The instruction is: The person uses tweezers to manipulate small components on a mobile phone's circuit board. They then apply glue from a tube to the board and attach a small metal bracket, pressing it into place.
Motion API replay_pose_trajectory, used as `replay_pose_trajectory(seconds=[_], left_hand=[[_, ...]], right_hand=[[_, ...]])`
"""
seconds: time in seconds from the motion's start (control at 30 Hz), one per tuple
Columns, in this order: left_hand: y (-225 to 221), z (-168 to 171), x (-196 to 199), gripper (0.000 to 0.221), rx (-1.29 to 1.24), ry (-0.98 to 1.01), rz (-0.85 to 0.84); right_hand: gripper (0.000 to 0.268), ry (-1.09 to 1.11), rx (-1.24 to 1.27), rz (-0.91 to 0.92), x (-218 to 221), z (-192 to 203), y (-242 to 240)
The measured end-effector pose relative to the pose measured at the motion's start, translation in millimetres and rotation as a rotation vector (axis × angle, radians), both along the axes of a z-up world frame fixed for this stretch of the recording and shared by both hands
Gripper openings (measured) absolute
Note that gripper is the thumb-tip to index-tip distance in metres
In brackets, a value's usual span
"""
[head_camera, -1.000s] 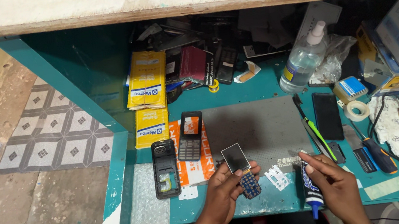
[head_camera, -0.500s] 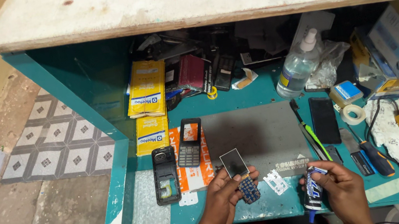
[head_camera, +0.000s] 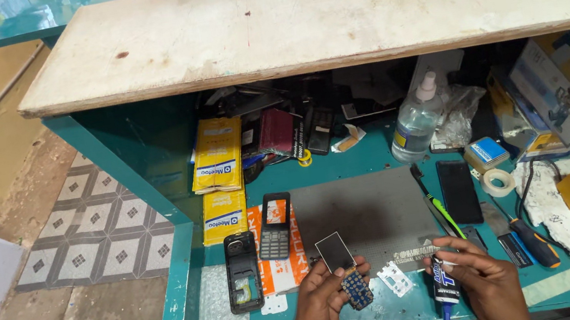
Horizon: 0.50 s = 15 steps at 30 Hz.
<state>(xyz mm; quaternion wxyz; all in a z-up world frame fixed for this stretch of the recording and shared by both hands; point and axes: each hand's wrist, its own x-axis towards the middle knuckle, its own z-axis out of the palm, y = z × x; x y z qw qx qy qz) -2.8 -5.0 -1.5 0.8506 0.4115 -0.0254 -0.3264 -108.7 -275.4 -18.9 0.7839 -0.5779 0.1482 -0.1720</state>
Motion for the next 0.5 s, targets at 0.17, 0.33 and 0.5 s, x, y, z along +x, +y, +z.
replay_pose_trajectory(seconds=[0.17,0.33,0.5], left_hand=[[0.1,1.9,-0.1,0.032,0.010,0.002,-0.003],[-0.4,4.1,0.9,0.032,0.029,-0.012,-0.001],[0.9,5.6,0.8,0.032,0.051,-0.005,-0.008]], right_hand=[[0.027,0.015,0.005,0.061,0.7,15.6,2.4],[0.025,0.035,-0.055,0.042,0.7,10.2,2.2],[0.038,-0.033,-0.086,0.023,-0.3,-0.8,-0.2]])
